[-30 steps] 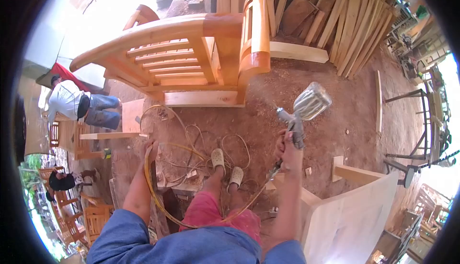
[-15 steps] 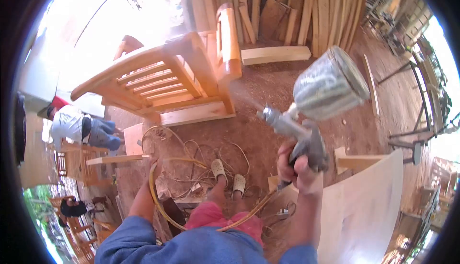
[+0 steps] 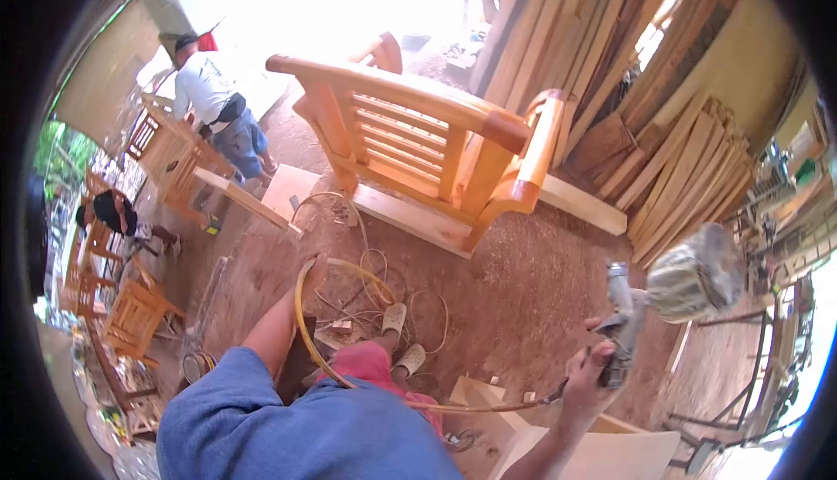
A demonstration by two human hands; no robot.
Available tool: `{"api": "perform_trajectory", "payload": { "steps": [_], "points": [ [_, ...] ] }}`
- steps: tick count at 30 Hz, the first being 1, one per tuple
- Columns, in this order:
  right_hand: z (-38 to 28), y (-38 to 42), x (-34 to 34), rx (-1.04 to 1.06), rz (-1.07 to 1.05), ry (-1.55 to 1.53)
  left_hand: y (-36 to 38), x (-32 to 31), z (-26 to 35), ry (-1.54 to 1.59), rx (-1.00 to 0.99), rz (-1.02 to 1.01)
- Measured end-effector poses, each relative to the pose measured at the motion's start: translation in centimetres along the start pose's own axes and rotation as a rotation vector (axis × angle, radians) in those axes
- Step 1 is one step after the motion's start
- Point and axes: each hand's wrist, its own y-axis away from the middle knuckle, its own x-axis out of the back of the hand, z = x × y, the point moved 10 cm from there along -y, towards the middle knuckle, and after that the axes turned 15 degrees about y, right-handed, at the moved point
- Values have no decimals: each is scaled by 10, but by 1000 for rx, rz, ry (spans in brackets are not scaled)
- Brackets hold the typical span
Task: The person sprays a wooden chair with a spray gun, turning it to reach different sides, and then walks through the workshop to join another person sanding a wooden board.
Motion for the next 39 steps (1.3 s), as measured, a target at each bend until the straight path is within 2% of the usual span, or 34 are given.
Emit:
{"api": "perform_trajectory", "payload": {
  "steps": [3,4,5,7,9,10,12,15,16,19,21,24,27,30,33,34,36,39],
  "points": [
    [-37,-20,30,-60,211,109,6,9,10,109,-15,40],
    [-54,-34,39,6,264,150,7,9,16,117,-37,42],
    [-69,-50,54,65,321,195,9,-1,31,9,-139,5],
    [-92,-82,69,25,274,438,18,-25,63,-209,-352,-55],
    [-108,-123,66,-74,-8,576,24,-75,49,-208,-313,-105],
    [-119,-125,55,-56,-28,615,22,-89,54,-246,-286,-138],
    [-140,-126,31,-19,-74,703,22,-106,59,-317,-225,-206],
    [-178,-113,-13,52,-89,687,20,-109,53,-285,-356,-170],
    [-185,-111,-29,-17,-149,644,17,-105,48,-291,-318,-199],
    [-206,-118,-87,-37,-359,542,7,-77,40,-283,-221,-249],
    [-241,-106,-134,3,-384,514,3,-52,31,-225,-177,-232],
    [-268,-101,-203,67,-473,460,4,-15,6,-112,-252,-96],
    [-296,-97,-273,162,-589,381,1,12,-7,33,-143,-192],
    [-328,-88,-335,276,-666,311,5,34,-22,85,-81,-168],
    [-358,-74,-392,337,-727,233,7,39,-54,150,-23,-241],
    [-367,-66,-406,348,-748,204,8,44,-55,164,-25,-218],
    [-392,-37,-431,354,-920,217,9,47,-53,190,-29,-176],
    [-402,-30,-455,413,-975,189,9,47,-58,307,-20,-105]
  ]
}}
